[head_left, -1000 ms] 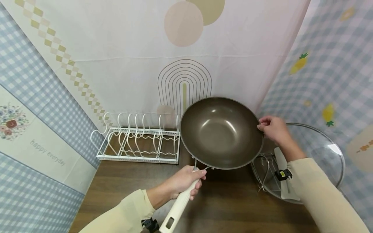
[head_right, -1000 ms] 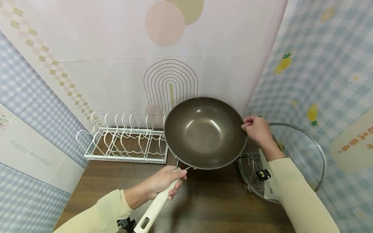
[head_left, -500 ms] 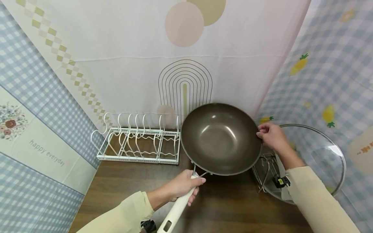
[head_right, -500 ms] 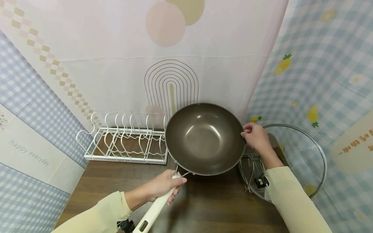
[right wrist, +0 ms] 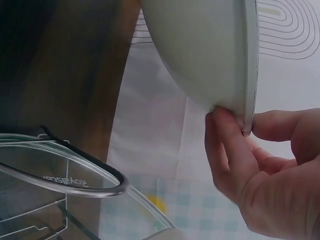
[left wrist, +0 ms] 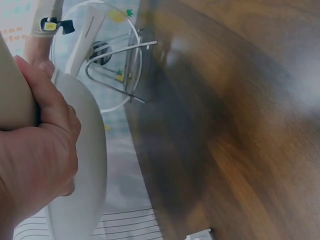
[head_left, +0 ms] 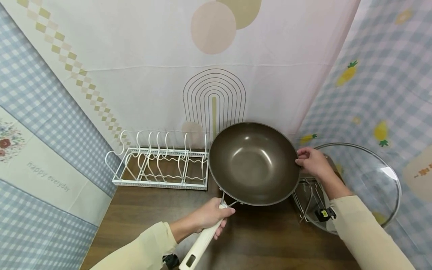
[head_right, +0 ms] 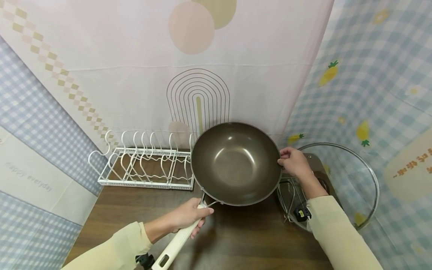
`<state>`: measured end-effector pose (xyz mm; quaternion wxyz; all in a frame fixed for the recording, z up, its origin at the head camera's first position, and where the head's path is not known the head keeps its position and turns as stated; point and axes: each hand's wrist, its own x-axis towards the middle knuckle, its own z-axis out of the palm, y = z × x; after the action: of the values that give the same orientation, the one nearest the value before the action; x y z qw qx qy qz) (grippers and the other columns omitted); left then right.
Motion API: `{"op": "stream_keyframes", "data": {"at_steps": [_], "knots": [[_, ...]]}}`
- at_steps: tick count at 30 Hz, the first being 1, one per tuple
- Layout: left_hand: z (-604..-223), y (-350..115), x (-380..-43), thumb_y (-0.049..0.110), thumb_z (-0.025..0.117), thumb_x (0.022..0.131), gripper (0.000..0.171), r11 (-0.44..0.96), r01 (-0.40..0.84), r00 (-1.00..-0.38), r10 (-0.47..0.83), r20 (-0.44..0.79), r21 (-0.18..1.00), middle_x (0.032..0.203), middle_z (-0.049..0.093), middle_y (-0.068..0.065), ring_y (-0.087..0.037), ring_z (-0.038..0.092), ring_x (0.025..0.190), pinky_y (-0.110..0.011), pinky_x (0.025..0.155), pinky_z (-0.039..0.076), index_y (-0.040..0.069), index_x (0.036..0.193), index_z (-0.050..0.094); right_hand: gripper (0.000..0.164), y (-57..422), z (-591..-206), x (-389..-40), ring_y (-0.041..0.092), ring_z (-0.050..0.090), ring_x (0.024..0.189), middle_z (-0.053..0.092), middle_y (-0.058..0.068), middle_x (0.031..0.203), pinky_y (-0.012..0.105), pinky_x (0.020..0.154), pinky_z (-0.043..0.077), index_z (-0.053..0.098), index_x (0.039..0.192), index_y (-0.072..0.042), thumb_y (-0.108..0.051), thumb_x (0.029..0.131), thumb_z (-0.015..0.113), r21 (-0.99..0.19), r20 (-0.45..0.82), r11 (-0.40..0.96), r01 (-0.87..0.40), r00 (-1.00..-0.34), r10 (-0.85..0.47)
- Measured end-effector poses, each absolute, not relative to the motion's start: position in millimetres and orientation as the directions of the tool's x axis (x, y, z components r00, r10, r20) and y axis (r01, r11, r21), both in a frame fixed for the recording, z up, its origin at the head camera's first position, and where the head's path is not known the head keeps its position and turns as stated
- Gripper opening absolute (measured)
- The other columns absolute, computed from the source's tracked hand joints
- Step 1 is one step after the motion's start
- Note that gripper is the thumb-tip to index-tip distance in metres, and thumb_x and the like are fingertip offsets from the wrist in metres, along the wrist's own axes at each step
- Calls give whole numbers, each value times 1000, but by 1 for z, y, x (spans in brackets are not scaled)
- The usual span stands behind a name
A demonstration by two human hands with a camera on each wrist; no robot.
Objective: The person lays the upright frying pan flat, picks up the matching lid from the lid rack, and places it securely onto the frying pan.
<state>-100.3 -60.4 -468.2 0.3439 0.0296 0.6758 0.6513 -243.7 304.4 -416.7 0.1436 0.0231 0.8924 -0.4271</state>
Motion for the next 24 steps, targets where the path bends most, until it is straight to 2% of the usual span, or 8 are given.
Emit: {"op": "stream_keyframes", "data": {"at_steps": [6, 9, 13, 15, 17, 24], "knots": [[-473, -63, -102, 21, 61, 102, 23, 173, -398, -760, 488, -429, 901, 56, 51, -1, -11, 50, 34, -29, 34, 48, 4, 93, 50, 48, 303, -420, -242, 45, 60, 120, 45, 38, 145, 38, 81, 63, 39, 148, 9, -11, 106, 53, -760, -280, 627, 174, -957, -74], [-475, -64, -103, 22, 62, 102, 24, 189, -390, -760, 486, -431, 901, 56, 51, -1, -10, 50, 35, -29, 34, 47, 4, 91, 50, 49, 303, -421, -240, 41, 62, 119, 43, 38, 148, 35, 81, 63, 38, 149, 9, -11, 106, 53, -778, -292, 599, 189, -953, -79], [-476, -68, -103, 23, 61, 101, 25, 212, -383, -760, 480, -438, 899, 55, 51, 0, -10, 49, 35, -28, 34, 47, 3, 91, 50, 52, 304, -425, -238, 20, 68, 103, 42, 37, 151, 30, 79, 63, 37, 150, 8, -12, 106, 55, -810, -301, 548, 208, -950, -84], [-476, -70, -104, 23, 61, 101, 25, 221, -381, -761, 477, -440, 898, 56, 51, 0, -9, 48, 35, -27, 34, 47, 3, 92, 49, 52, 304, -428, -236, 8, 67, 93, 43, 36, 151, 29, 78, 62, 38, 150, 8, -13, 106, 56, -823, -301, 525, 216, -950, -81], [-477, -71, -104, 23, 62, 101, 25, 226, -382, -761, 474, -443, 896, 56, 51, 0, -9, 48, 35, -27, 34, 47, 3, 94, 49, 51, 304, -431, -234, 2, 65, 87, 45, 36, 149, 29, 75, 62, 39, 149, 8, -13, 105, 57, -831, -296, 511, 220, -953, -72], [-482, -76, -105, 25, 61, 103, 25, 259, -386, -754, 465, -464, 886, 56, 50, 1, -7, 47, 36, -25, 35, 47, 5, 95, 48, 47, 303, -441, -227, 1, 66, 80, 50, 36, 143, 28, 69, 62, 43, 144, 9, -11, 103, 59, -853, -271, 473, 223, -962, -37]]}}
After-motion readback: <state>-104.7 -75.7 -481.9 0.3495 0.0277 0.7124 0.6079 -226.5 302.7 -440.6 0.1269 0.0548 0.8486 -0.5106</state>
